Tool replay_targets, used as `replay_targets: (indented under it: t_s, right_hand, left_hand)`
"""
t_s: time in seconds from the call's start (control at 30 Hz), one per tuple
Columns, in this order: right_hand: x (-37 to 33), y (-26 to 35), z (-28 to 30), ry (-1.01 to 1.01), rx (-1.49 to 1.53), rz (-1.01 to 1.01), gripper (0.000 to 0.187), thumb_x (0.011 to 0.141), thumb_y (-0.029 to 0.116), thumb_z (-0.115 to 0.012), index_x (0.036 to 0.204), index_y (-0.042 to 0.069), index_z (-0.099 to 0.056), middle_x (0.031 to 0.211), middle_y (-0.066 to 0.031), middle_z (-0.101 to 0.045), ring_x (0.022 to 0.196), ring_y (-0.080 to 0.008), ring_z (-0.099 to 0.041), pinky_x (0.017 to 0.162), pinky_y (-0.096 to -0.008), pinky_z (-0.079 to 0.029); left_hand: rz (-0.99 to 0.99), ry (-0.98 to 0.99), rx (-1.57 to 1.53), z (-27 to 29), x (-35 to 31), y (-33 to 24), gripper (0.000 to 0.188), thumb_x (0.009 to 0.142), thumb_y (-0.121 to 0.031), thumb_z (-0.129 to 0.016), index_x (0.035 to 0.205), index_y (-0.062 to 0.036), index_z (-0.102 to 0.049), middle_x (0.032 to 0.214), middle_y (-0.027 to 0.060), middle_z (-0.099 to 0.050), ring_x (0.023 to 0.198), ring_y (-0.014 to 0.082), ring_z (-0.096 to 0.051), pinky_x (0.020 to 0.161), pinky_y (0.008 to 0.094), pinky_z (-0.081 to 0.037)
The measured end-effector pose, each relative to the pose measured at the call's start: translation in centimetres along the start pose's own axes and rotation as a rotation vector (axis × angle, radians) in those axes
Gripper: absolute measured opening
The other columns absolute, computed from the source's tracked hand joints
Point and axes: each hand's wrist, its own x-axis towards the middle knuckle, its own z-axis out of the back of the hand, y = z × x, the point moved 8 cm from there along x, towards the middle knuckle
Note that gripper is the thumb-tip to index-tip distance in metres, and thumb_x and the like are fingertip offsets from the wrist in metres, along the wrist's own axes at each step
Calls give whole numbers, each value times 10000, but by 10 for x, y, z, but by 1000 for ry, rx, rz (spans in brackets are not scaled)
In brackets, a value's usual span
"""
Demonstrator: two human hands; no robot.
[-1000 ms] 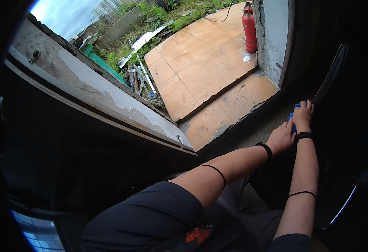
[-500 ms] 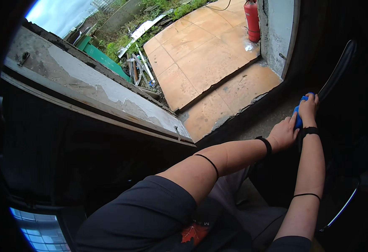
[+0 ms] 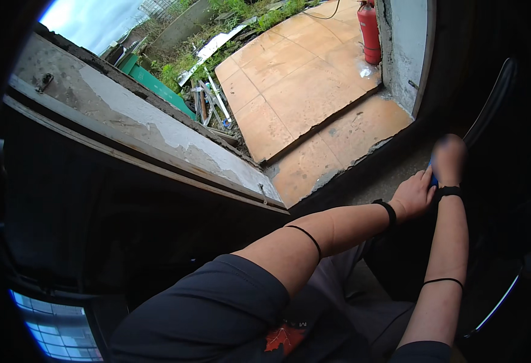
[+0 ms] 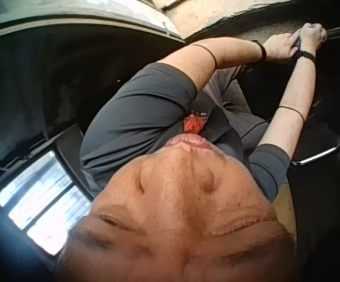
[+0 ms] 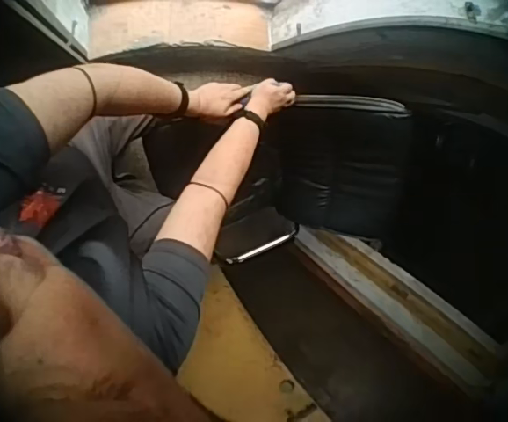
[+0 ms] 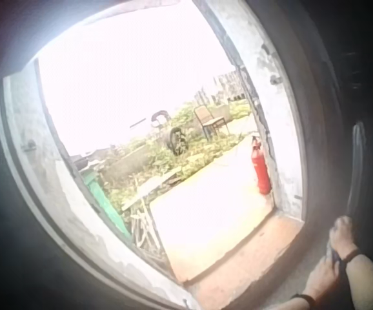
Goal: Wiping down an upholstered black chair using a blue cleaning cloth.
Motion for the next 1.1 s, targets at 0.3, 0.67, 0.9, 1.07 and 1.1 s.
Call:
replay_targets:
  t_s: [0.3,0.67,0.9,1.07,1.1]
  right_hand:
    - [-39,4,10,-57,-103,114,166,902,136,-571,983,30,-670,1516,-243,-364,1452,-391,-255,1214,-453,-179]
    - [-47,19,33,-363,6,48,127,819,143,-662,917,67,-637,1044,-127,-555,1018,-337,-541,905,-430,-480]
    - [-42,18,35,-334,109,204,134,819,123,-632,839,32,-728,1088,-135,-589,1098,-344,-535,919,-422,-492]
    - [-31,10,31,-333,136,254,156,824,121,-613,846,27,-735,1134,-134,-604,1160,-337,-522,964,-416,-477]
    - [-28,10,28,-305,117,263,168,827,129,-608,846,23,-736,1161,-136,-606,1176,-333,-517,976,-415,-472]
  left_hand:
    - [12,-71,-66,-7,-1,-6,384,932,-256,-471,1195,22,-505,1022,244,-632,966,412,-612,852,478,-504]
    - [-13,-47,100,-4,-2,7,476,939,-290,-476,1336,-28,-448,1044,223,-639,926,401,-643,798,484,-528]
    - [-14,-16,89,-6,-2,3,527,902,-261,-537,1342,6,-426,1057,239,-620,933,403,-643,814,484,-527]
    - [-57,-38,67,-5,-3,-4,635,865,-269,-591,1397,7,-382,1184,247,-579,1030,398,-619,871,470,-520]
    - [-78,-59,81,-4,-3,-5,672,853,-272,-606,1414,10,-367,1230,247,-563,1063,394,-610,892,464,-517]
